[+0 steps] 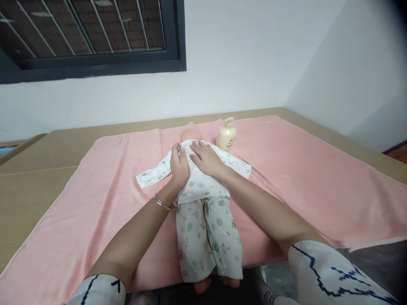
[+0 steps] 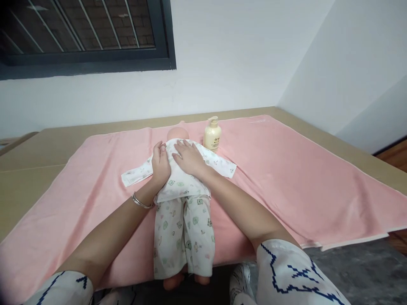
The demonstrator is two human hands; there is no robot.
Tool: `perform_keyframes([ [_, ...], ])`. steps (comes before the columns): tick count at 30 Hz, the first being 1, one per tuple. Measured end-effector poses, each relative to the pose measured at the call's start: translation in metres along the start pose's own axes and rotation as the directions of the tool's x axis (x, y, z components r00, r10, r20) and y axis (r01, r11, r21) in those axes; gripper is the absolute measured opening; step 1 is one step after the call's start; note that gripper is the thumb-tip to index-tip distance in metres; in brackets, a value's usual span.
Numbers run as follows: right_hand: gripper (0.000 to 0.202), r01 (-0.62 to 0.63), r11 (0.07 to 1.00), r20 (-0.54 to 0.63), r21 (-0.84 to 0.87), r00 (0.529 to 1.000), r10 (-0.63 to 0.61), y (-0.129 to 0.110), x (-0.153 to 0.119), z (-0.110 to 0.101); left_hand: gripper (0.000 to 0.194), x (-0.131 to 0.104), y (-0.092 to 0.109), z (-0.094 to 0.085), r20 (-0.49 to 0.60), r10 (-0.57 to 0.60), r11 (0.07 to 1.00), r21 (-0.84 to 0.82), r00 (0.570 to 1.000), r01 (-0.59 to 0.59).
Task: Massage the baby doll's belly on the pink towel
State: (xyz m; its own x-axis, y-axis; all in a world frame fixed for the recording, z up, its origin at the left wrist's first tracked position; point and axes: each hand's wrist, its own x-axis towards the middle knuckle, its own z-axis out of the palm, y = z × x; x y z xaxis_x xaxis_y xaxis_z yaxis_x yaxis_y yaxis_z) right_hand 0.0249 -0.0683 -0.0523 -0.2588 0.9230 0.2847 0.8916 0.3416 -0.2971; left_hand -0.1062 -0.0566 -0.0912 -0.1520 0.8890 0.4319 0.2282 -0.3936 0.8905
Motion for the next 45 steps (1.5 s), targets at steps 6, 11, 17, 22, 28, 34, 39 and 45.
perform_keyframes([
  [6,0.051,-0.243,0.953,-0.124,-0.183,0.967,0.222,-0.012,-0.009,0.001,0.035,0.0,0.001,-0.001,0.013,0.017,0.999,0.045,1.0,-0.018],
  [11,0.049,0.046,0.987,0.002,-0.153,0.999,-0.046,-0.032,-0.02,0.004,0.028,0.002,-0.004,-0.002,0.041,0.017,0.996,0.086,0.999,-0.02],
  [17,0.054,-0.082,0.997,-0.041,0.003,0.996,0.082,0.01,0.002,0.005,0.031,0.003,-0.004,-0.001,0.076,0.057,0.983,0.17,0.995,-0.07],
  [22,0.051,-0.166,0.982,-0.073,-0.094,0.984,0.16,0.004,-0.002,0.002,0.04,0.012,-0.009,0.001,0.165,0.041,0.939,0.331,0.985,-0.094],
  [28,0.043,-0.103,0.957,-0.02,-0.273,0.995,0.101,-0.03,-0.021,-0.01,0.039,0.027,-0.012,-0.004,0.284,0.041,0.896,0.414,0.958,-0.161],
  [34,0.042,-0.088,0.99,0.014,-0.109,0.996,0.09,0.001,-0.002,-0.01,0.038,0.005,0.011,0.0,0.301,0.073,0.78,0.577,0.951,-0.242],
  [39,0.045,-0.125,0.99,0.007,-0.064,0.992,0.126,0.007,0.002,-0.004,0.033,0.003,0.021,-0.001,0.35,0.059,0.76,0.592,0.935,-0.27],
  [45,0.045,-0.041,0.975,-0.006,-0.22,0.999,0.041,-0.027,-0.017,-0.005,0.037,0.032,0.006,-0.016,0.396,-0.053,0.799,0.568,0.917,-0.199],
])
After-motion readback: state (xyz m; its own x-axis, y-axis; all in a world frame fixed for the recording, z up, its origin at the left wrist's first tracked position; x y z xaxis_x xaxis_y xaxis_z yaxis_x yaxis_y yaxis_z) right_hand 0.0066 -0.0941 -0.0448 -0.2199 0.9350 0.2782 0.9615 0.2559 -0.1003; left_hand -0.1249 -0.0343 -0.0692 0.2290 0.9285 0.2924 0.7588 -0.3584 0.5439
